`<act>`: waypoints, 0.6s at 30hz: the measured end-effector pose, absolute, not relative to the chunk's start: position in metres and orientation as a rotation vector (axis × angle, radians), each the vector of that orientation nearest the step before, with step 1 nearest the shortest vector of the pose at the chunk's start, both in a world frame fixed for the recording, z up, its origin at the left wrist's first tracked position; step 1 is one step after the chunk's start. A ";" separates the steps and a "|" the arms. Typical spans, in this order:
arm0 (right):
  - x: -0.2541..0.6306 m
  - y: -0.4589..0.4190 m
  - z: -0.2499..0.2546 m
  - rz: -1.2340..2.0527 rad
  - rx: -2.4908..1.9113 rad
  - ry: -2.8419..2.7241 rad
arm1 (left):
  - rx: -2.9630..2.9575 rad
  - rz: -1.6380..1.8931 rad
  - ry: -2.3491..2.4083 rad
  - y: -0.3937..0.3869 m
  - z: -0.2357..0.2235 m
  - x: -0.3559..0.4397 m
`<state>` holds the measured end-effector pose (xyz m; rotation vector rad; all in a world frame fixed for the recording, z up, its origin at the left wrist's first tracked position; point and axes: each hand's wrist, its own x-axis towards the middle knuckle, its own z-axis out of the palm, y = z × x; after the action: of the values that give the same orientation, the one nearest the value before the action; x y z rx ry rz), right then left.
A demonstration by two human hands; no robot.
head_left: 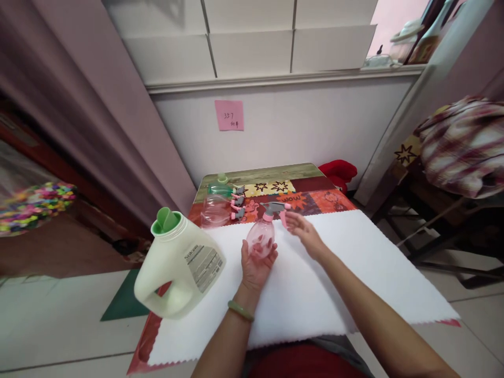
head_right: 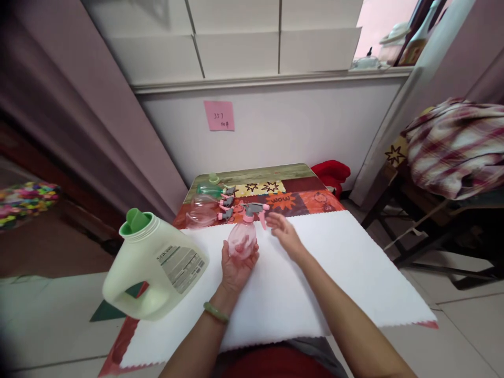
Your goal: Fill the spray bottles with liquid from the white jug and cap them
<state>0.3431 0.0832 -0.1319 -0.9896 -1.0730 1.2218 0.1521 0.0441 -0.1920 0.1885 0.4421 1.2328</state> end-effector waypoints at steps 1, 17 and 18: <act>0.333 0.078 -0.142 1.252 -0.931 -1.124 | 0.202 1.212 0.448 0.043 -0.191 0.154; 0.295 0.068 -0.111 0.747 -1.045 -0.862 | 0.462 1.219 0.480 0.036 -0.184 0.169; 0.295 0.065 -0.108 0.765 -1.046 -0.897 | 0.457 1.225 0.487 0.036 -0.184 0.169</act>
<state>0.2952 0.0653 -0.1081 -1.0458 -0.8966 0.7654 0.1687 0.0359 -0.1842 0.4571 0.4868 1.2248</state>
